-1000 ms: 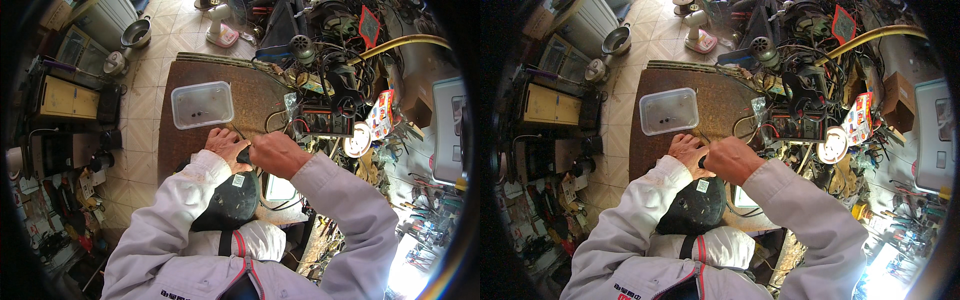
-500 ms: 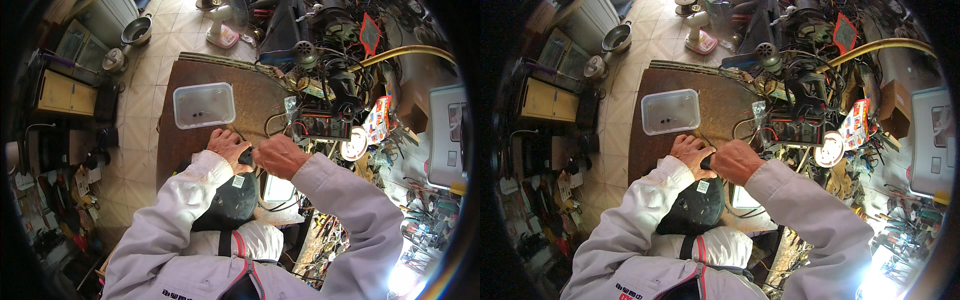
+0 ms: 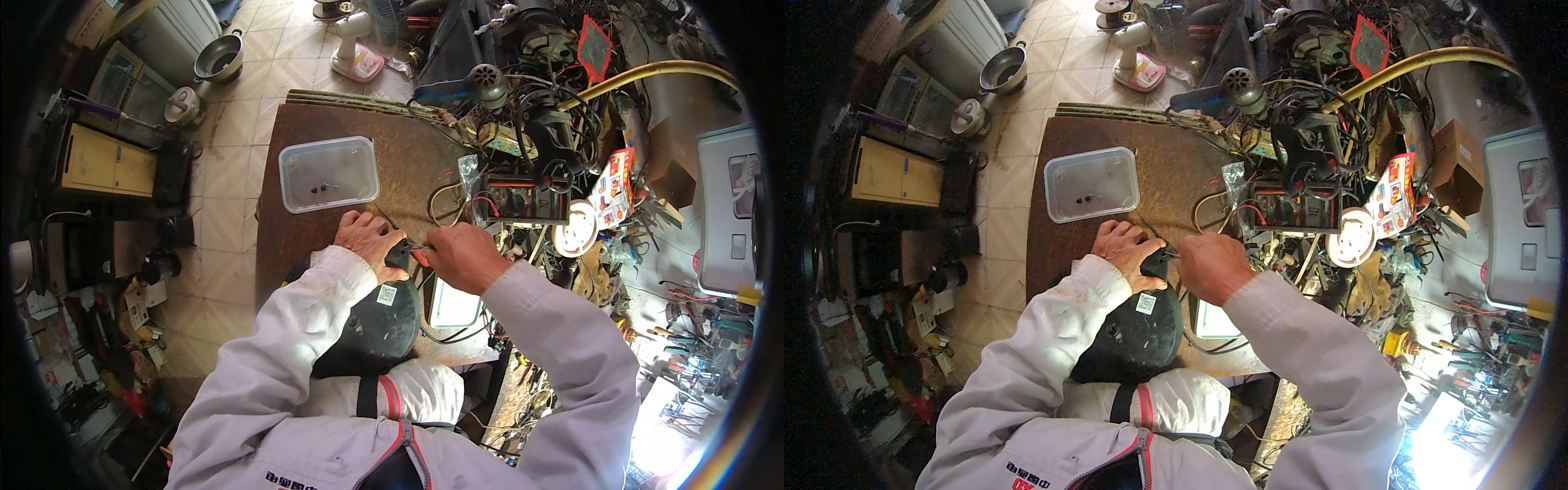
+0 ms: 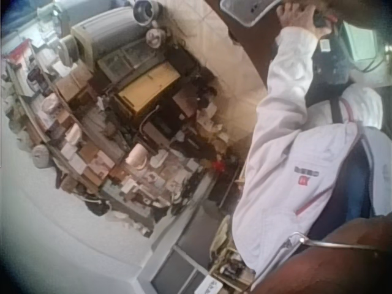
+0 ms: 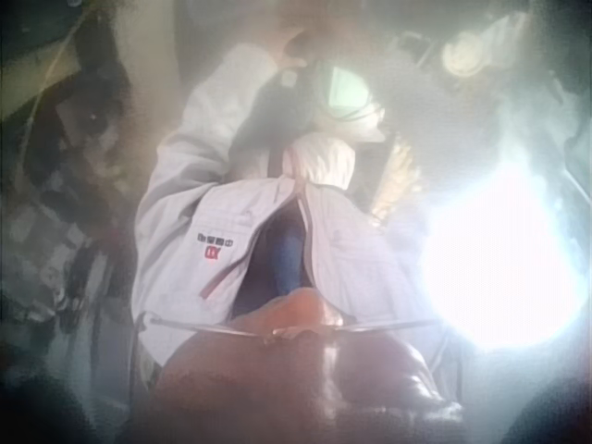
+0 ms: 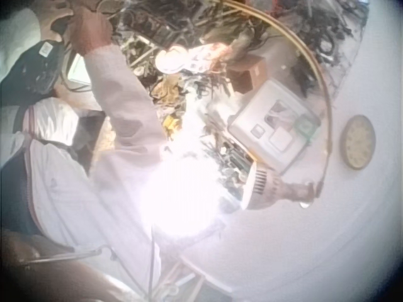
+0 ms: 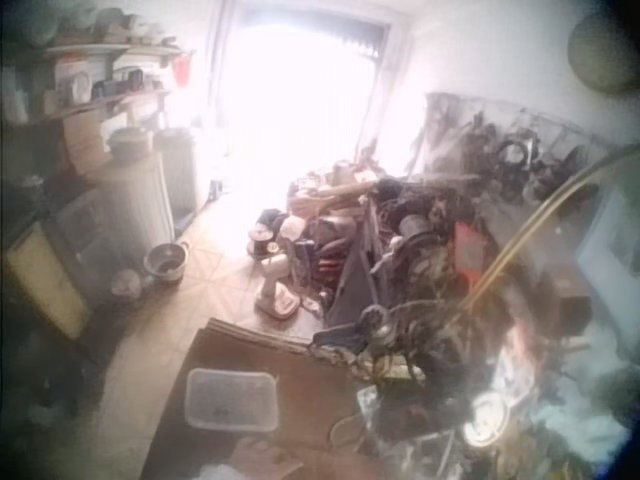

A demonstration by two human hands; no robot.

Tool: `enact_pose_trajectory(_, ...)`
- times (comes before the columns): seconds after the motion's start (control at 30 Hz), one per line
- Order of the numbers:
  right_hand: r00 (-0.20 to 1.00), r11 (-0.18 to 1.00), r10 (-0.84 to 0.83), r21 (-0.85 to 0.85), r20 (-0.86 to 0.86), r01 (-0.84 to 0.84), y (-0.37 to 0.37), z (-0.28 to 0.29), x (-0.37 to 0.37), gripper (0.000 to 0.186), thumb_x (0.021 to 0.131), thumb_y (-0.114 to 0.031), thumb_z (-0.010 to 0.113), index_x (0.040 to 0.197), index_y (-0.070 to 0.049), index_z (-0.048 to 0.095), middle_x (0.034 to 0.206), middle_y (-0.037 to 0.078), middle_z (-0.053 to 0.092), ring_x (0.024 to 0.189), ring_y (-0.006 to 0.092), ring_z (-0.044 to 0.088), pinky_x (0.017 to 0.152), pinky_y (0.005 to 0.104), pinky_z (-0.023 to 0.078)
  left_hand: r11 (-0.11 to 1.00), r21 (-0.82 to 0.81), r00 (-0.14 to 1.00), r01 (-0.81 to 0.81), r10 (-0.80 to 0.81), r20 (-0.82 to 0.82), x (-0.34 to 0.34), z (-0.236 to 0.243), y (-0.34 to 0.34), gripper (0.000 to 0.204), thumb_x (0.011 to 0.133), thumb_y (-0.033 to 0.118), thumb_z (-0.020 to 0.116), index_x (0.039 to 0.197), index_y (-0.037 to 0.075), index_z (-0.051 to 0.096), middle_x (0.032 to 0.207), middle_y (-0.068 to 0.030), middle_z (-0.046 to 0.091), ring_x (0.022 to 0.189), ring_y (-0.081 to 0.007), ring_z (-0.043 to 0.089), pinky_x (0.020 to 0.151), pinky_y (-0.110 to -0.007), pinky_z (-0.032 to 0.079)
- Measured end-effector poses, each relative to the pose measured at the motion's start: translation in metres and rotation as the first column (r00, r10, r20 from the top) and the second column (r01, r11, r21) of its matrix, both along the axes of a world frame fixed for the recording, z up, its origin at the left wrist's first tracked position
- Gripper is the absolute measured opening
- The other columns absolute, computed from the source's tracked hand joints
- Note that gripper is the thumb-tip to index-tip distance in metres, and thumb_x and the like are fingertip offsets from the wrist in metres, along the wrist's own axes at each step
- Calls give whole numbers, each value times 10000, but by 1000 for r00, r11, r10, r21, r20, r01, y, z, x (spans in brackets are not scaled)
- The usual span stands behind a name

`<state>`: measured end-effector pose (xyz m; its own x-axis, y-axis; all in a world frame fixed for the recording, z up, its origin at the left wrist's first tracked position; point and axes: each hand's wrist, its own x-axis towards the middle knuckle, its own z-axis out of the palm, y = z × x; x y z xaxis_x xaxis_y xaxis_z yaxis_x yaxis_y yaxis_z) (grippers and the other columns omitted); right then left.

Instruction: The person uses a screwdriver to remove screws from the bottom of a black electric pan, places them in a plastic container, and then opens the pan to reveal the interior cooking surface. The person closes the pan and sets it on the table.

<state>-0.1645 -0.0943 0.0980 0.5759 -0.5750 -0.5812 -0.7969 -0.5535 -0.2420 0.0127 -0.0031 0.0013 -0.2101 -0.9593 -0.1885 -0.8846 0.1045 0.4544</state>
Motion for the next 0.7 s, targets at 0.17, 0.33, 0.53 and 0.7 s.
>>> enact_pose_trajectory(0.17,964,997,78,-43,254,-69,17,-7,-30,164,894,-202,638,946,-58,699,852,189,715,839,408,705,739,543,555,998,-63,1000,15,-16,-8,0,-2,1,729,654,620,850,1258,254,671,1128,-63,656,1182,-272,551,1119,-473,307)
enact_pose_trajectory(0.33,934,998,49,-64,353,-28,23,-18,-39,155,883,-202,659,929,-58,691,824,174,692,833,401,692,724,546,546,997,-62,999,49,-49,4,-1,-2,-1,729,669,612,843,1273,239,676,1158,-48,668,1192,-260,554,1115,-473,295)
enact_pose_trajectory(0.53,938,995,73,-88,339,-46,20,-26,-38,146,876,-195,657,918,-58,687,813,177,689,826,396,695,714,541,549,998,-47,999,49,-48,18,-1,-1,-1,729,656,623,840,1265,256,680,1155,-55,670,1186,-263,557,1109,-477,306)
enact_pose_trajectory(0.7,959,986,119,-141,259,-84,23,-24,-29,110,849,-153,664,909,-76,713,817,166,690,819,372,710,698,503,567,996,-82,999,47,-46,13,-2,-4,-1,721,642,601,857,1249,255,680,1122,-47,669,1159,-262,566,1095,-474,316)
